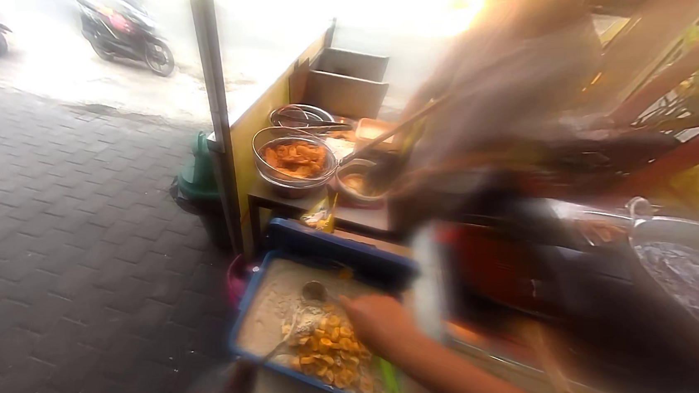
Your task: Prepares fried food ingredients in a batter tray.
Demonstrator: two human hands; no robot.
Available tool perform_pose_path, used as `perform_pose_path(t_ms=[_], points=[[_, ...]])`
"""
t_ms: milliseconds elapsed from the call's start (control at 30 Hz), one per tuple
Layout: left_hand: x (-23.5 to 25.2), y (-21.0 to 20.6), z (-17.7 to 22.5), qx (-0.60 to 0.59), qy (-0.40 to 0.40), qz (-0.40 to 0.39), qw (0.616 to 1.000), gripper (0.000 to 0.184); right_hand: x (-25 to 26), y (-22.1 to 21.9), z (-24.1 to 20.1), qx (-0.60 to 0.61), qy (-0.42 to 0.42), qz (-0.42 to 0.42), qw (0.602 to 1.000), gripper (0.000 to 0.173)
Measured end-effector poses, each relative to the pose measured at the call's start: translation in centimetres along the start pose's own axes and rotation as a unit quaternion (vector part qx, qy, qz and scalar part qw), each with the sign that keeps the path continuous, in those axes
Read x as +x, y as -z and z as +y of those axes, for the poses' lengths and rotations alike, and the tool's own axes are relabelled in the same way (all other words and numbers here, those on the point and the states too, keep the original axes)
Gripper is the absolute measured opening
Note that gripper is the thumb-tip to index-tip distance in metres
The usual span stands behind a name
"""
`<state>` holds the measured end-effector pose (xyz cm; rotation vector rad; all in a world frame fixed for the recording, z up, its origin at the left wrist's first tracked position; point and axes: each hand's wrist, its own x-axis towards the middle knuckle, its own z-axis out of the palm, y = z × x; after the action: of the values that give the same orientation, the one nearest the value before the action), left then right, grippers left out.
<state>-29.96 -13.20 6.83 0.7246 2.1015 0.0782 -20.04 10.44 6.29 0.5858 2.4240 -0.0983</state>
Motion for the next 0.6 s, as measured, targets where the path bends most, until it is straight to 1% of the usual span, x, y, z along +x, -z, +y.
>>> perform_pose_path(t_ms=[67,133,233,300,367,533,600], points=[[0.1,-0.3,0.3,-0.027,0.003,-0.02,0.999,0.043,0.2,-0.3,-1.6,-0.025,0.021,-0.023,0.999,0.033],[1.3,-1.1,0.6,-0.03,-0.001,-0.025,0.999,0.043,0.6,-0.9,-2.2,-0.038,0.047,-0.038,0.997,0.031],[4.5,-3.3,0.1,-0.032,-0.025,0.006,0.999,0.043,2.1,-1.1,0.1,0.002,0.095,-0.04,0.995,0.032],[4.9,-3.4,0.7,-0.027,-0.028,0.017,0.999,0.044,3.0,-2.0,2.9,0.082,0.135,-0.006,0.987,0.032],[3.8,-2.0,2.0,-0.031,-0.022,0.012,0.999,0.044,2.9,-2.6,4.7,0.151,0.154,0.03,0.976,0.036],[2.5,-0.1,2.8,-0.006,-0.029,0.053,0.998,0.046,0.4,-2.7,5.8,0.191,0.129,0.096,0.968,0.04],[0.8,1.4,3.9,-0.017,-0.029,0.051,0.998,0.047,-0.8,-2.1,6.2,0.203,0.12,0.125,0.964,0.04]])
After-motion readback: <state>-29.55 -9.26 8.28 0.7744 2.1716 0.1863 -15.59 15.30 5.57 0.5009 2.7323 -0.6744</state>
